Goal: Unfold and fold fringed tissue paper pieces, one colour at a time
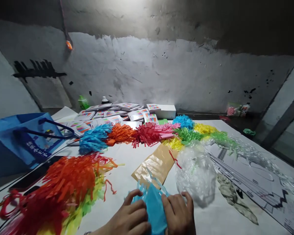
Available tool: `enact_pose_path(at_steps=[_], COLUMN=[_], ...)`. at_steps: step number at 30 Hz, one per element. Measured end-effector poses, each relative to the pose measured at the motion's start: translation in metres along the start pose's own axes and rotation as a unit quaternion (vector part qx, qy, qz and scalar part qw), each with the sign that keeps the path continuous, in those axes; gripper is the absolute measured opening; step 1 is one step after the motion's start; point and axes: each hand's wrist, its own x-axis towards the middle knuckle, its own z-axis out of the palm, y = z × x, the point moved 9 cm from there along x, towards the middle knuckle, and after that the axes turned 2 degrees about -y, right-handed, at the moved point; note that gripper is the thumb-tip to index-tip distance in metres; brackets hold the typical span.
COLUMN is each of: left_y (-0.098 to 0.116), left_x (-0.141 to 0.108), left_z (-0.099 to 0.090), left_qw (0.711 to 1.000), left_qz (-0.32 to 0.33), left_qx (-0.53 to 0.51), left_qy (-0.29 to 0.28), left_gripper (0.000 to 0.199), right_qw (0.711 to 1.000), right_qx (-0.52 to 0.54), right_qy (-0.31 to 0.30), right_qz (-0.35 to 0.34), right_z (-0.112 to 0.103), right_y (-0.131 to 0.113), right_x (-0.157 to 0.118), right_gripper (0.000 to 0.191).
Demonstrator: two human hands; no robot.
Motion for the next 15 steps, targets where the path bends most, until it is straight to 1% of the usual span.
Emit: enact_pose_path(at_steps=[1,2,3,4,5,6,7,8,9,10,12,14,15], left_y=[0.001,-0.004,-0.014,-0.029,-0.045,-0.058,-0.069,-0.076,-0.078,-0.078,-0.075,-0.068,-0.060], left_x=[-0.003,-0.004,-0.005,-0.006,-0.008,-0.009,-0.010,-0.009,-0.007,-0.006,-0.007,-0.016,-0.021], left_z=[-0.003,-0.007,-0.010,-0.012,-0.011,-0.007,0.000,0.008,0.017,0.025,0.041,0.055,0.065], left_qw=[0.999,0.996,0.988,0.973,0.952,0.926,0.898,0.870,0.840,0.802,0.711,0.632,0.587], left_qz=[-0.007,-0.036,-0.089,-0.156,-0.225,-0.286,-0.331,-0.360,-0.375,-0.383,-0.407,-0.439,-0.450], left_qx=[-0.035,-0.078,-0.124,-0.166,-0.204,-0.240,-0.281,-0.327,-0.381,-0.446,-0.569,-0.637,-0.673], left_qy=[-0.007,-0.015,-0.020,-0.024,-0.032,-0.049,-0.068,-0.086,-0.099,-0.103,-0.076,-0.033,-0.027], left_gripper=[0.022,0.014,0.013,0.026,0.039,0.047,0.049,0.049,0.049,0.049,0.046,0.047,0.051], right_qw=[1.000,1.000,1.000,0.999,0.999,0.999,0.998,0.997,0.996,0.996,0.993,0.991,0.991], right_qx=[-0.005,-0.008,-0.005,0.003,0.014,0.026,0.036,0.045,0.052,0.057,0.067,0.072,0.072], right_qy=[0.008,0.016,0.023,0.032,0.039,0.046,0.052,0.059,0.066,0.074,0.092,0.109,0.112], right_qz=[0.001,0.001,-0.002,-0.006,-0.010,-0.012,-0.013,-0.012,-0.009,-0.003,0.011,0.023,0.027], right_z=[-0.005,-0.010,-0.015,-0.020,-0.025,-0.028,-0.030,-0.031,-0.032,-0.032,-0.033,-0.033,-0.032], right_y=[0.001,0.001,0.000,-0.002,-0.004,-0.007,-0.009,-0.011,-0.012,-0.013,-0.010,-0.006,-0.004], right_x=[-0.002,-0.003,-0.003,-0.003,-0.003,-0.002,-0.002,-0.001,-0.002,-0.003,-0.007,-0.013,-0.016], right_gripper=[0.040,0.042,0.042,0.041,0.039,0.038,0.038,0.040,0.041,0.041,0.037,0.032,0.031])
